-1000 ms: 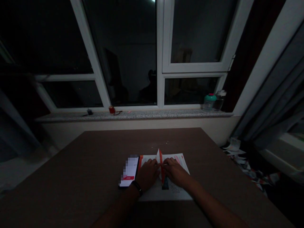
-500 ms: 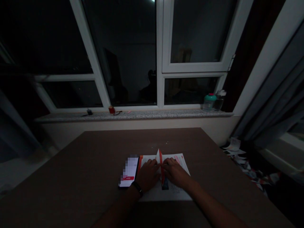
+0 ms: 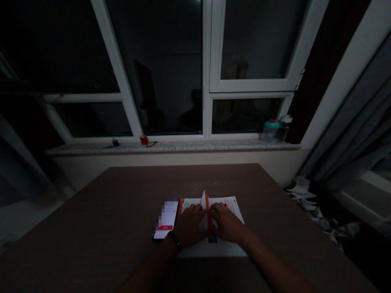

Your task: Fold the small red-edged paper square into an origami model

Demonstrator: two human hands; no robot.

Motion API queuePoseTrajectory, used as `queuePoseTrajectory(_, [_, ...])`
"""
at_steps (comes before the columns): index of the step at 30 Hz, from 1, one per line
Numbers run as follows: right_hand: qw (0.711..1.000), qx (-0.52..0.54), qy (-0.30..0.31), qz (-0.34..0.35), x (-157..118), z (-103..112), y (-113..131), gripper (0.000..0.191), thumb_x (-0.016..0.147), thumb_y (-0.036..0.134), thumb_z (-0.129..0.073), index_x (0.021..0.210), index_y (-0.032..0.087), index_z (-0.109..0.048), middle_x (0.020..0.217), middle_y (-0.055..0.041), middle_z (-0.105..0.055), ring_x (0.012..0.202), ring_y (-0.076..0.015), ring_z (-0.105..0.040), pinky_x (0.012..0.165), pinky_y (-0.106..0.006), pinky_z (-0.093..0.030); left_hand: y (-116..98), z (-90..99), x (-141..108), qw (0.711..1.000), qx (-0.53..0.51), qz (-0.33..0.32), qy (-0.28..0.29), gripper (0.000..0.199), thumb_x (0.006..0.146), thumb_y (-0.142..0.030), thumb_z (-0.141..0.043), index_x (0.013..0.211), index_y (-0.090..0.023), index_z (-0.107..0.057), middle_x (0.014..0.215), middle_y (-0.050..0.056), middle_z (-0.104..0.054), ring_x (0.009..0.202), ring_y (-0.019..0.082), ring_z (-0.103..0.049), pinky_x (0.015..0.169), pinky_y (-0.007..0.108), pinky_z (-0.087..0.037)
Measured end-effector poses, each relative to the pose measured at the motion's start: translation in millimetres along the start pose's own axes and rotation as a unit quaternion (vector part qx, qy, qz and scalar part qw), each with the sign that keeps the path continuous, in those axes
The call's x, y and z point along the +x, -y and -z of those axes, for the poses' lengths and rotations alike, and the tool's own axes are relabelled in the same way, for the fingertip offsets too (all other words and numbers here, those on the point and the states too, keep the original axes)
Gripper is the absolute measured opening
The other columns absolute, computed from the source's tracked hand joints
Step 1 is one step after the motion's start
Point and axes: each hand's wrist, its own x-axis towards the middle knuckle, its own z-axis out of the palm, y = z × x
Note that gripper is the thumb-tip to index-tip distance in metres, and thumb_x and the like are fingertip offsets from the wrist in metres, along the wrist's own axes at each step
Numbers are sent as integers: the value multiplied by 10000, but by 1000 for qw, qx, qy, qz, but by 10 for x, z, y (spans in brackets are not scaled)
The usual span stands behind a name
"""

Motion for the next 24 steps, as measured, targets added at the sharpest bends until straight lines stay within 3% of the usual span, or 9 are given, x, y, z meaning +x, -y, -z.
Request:
queuePoseTrajectory(14, [1000,15,7,8,-22,40,-11,595,725,382,-761,1260,204,-572,1177,-86,-531,1085,-263,-454,963,-374,-376,112,-17,-39,999,-15,-32,20,825,710,-676,-700,1365,-235,-460,1294,113,-481,1130,326,-455,961,461,-395])
queuePoseTrajectory(16, [1000,24,8,16,-26,41,-24,625,720,421,-767,1276,214,-570,1186,-84,-529,1089,-265,-453,971,-380,-376,104,-5,-37,999,-20,-33,18,787,738,-662,-690,1355,-229,-466,1290,110,-486,1123,317,-460,960,453,-400])
queuePoseTrajectory(20, [999,38,3,21,-25,46,-41,542,813,446,-688,1297,234,-565,1186,-85,-530,1098,-259,-460,972,-384,-376,45,33,-24,1000,-10,-2,17,472,907,-468,-593,1312,-249,-494,1221,75,-530,1102,276,-475,955,415,-405])
queuePoseTrajectory(24, [999,36,13,20,-19,50,-55,474,842,427,-665,1261,222,-583,1184,-89,-536,1095,-261,-462,961,-385,-383,21,40,-16,1000,-2,5,30,454,900,-390,-602,1322,-273,-479,1253,70,-510,1128,280,-462,963,423,-398])
